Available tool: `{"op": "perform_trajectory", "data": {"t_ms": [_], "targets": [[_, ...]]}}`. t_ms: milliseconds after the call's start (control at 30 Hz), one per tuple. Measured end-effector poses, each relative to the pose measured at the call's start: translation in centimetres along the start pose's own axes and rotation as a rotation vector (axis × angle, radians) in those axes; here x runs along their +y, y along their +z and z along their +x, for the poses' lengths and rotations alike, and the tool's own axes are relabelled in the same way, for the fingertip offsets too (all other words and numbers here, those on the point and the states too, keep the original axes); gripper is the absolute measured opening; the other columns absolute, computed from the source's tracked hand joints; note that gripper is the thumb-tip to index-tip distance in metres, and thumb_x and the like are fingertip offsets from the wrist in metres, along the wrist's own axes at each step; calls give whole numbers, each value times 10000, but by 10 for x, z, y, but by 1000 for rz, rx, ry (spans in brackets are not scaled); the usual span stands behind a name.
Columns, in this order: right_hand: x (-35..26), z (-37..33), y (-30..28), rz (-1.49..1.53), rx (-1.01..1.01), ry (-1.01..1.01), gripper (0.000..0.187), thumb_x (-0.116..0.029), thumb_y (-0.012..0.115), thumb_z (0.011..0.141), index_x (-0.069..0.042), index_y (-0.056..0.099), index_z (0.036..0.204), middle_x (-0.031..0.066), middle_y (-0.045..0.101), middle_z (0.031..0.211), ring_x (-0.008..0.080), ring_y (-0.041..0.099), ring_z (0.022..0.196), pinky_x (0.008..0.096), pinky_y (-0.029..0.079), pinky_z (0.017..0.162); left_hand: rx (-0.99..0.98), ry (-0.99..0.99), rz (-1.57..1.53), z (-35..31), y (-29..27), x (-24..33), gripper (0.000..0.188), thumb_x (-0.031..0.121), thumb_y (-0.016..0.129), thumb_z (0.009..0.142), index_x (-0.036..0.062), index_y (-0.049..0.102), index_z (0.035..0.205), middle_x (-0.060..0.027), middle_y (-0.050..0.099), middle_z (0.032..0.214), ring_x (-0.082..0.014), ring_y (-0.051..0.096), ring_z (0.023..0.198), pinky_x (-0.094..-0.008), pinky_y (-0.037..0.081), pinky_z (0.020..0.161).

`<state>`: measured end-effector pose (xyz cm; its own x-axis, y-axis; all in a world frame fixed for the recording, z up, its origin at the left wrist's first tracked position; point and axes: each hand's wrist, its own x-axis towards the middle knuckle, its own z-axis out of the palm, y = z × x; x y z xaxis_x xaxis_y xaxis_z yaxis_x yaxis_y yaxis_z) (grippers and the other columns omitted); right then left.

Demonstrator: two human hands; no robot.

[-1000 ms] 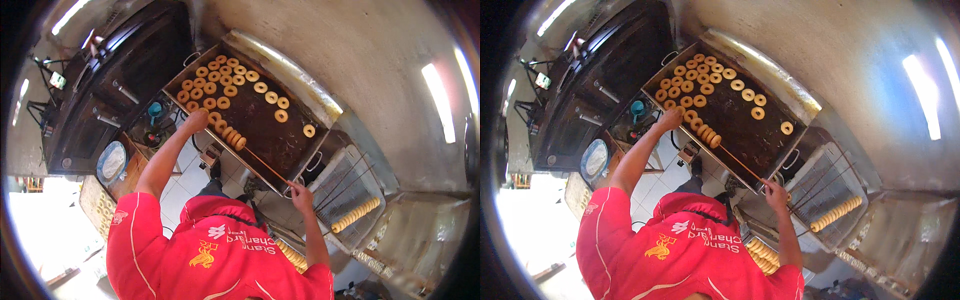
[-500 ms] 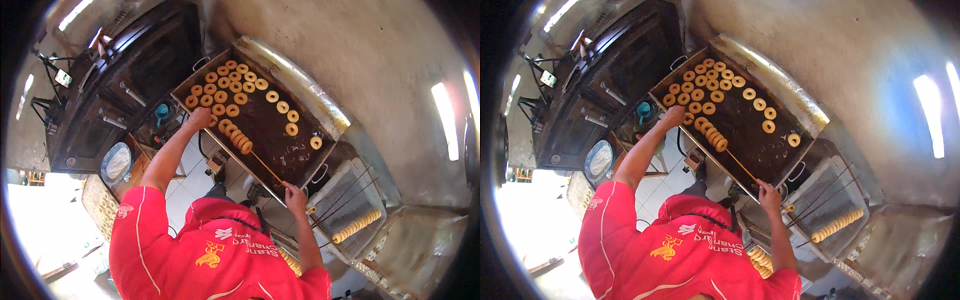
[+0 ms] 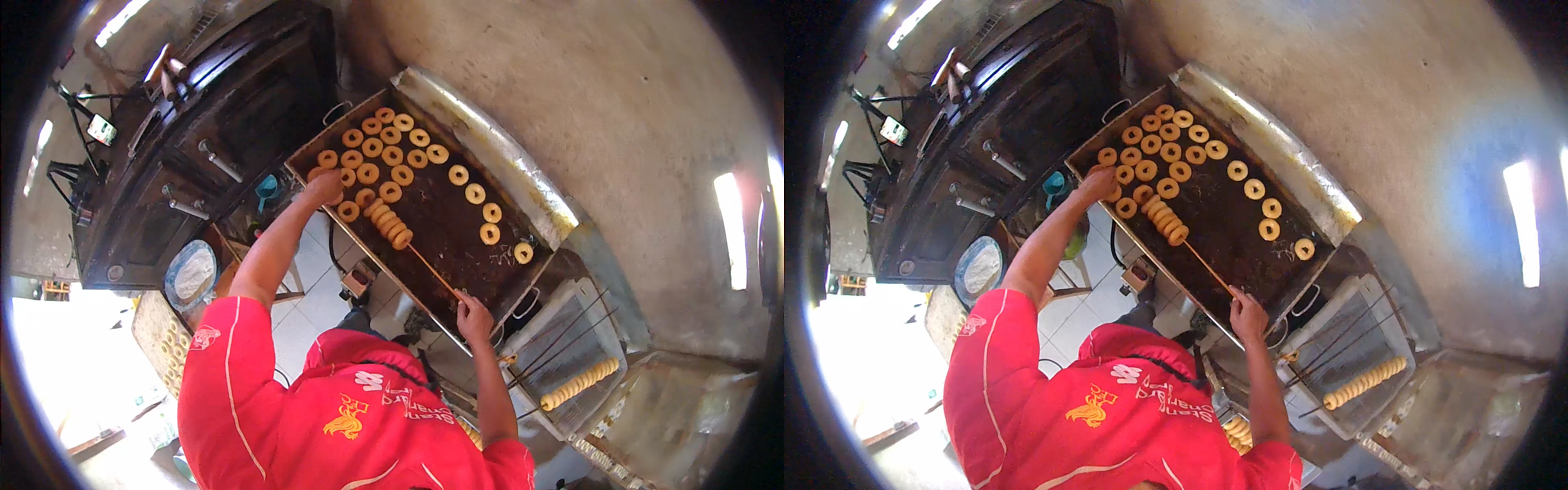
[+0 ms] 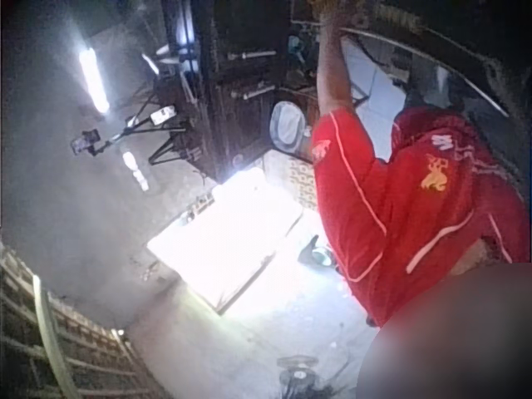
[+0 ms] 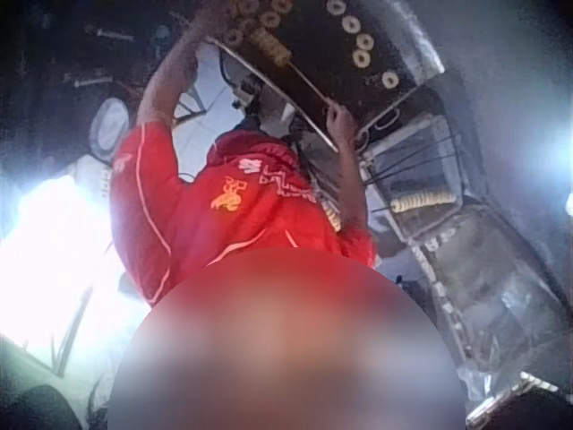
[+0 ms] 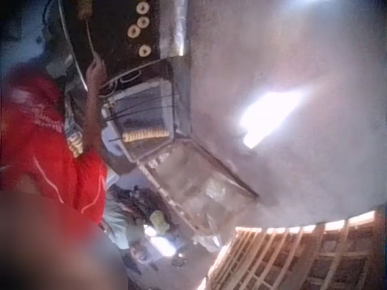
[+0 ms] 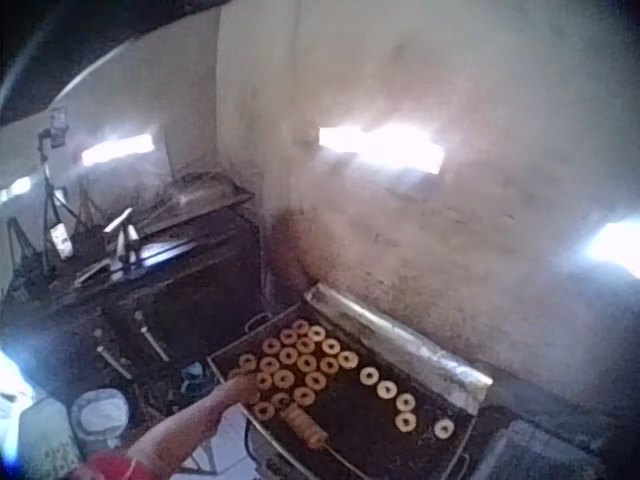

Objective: The person uses a long metal skewer to thread round doughnuts from a tray onto the skewer, forming a spiral stack. The person then transfers the assembled skewer to a nearby rack and repeats the process with additional doughnuts.

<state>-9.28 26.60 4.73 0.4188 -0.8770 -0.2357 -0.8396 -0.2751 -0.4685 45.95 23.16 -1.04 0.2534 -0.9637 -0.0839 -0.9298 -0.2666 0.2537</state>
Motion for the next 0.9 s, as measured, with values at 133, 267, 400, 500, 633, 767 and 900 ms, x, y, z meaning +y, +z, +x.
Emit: {"op": "perform_trajectory", "data": {"t_ms": [133,267,400,500,633,767,900], "targets": [[26,25,51,263,151,-101,322,-202,619,1010,-217,746,1305,82,761,1119,321,727,928,413,580,822,35,131,-217,12,-19,16,192,158,623,909,-10,659,994,-274,704,965,-481,668,993,-562,522,848],[-5,52,58,181,190,-181,342,-183,613,1000,-224,740,1315,85,754,1091,328,725,946,422,581,819,-16,66,-239,0,-15,5,240,169,613,916,-12,690,1054,-273,710,1009,-473,670,1033,-551,531,915],[-30,32,22,8,86,-47,357,-185,595,994,-248,738,1315,85,741,1042,348,720,948,460,580,814,111,-85,-150,13,-19,-1,243,164,593,927,-18,689,1056,-291,717,994,-477,697,982,-573,556,861],[-37,34,27,45,84,-47,338,-227,597,1005,-275,745,1305,101,745,1083,362,720,945,485,581,808,40,-149,-92,33,-7,-40,246,168,588,937,-18,682,1068,-303,724,1026,-494,703,997,-583,560,874],[-35,52,57,229,107,-85,331,-208,613,1006,-257,751,1303,100,755,1131,342,732,971,449,585,831,-15,-126,-169,34,-14,-81,273,205,605,954,16,709,1122,-276,730,1042,-467,704,1018,-557,560,863],[-22,23,54,329,240,-30,317,-172,617,1018,-205,755,1301,92,767,1145,301,745,965,359,583,825,58,91,-397,36,-51,-25,232,229,637,964,19,698,1038,-246,733,959,-452,710,952,-541,555,816],[-1,-15,45,414,218,17,315,-121,613,1018,-153,755,1298,104,766,1211,276,740,1108,344,568,945,82,113,-529,-7,-76,25,168,175,637,964,9,664,978,-240,720,893,-459,698,915,-531,550,777]]}}
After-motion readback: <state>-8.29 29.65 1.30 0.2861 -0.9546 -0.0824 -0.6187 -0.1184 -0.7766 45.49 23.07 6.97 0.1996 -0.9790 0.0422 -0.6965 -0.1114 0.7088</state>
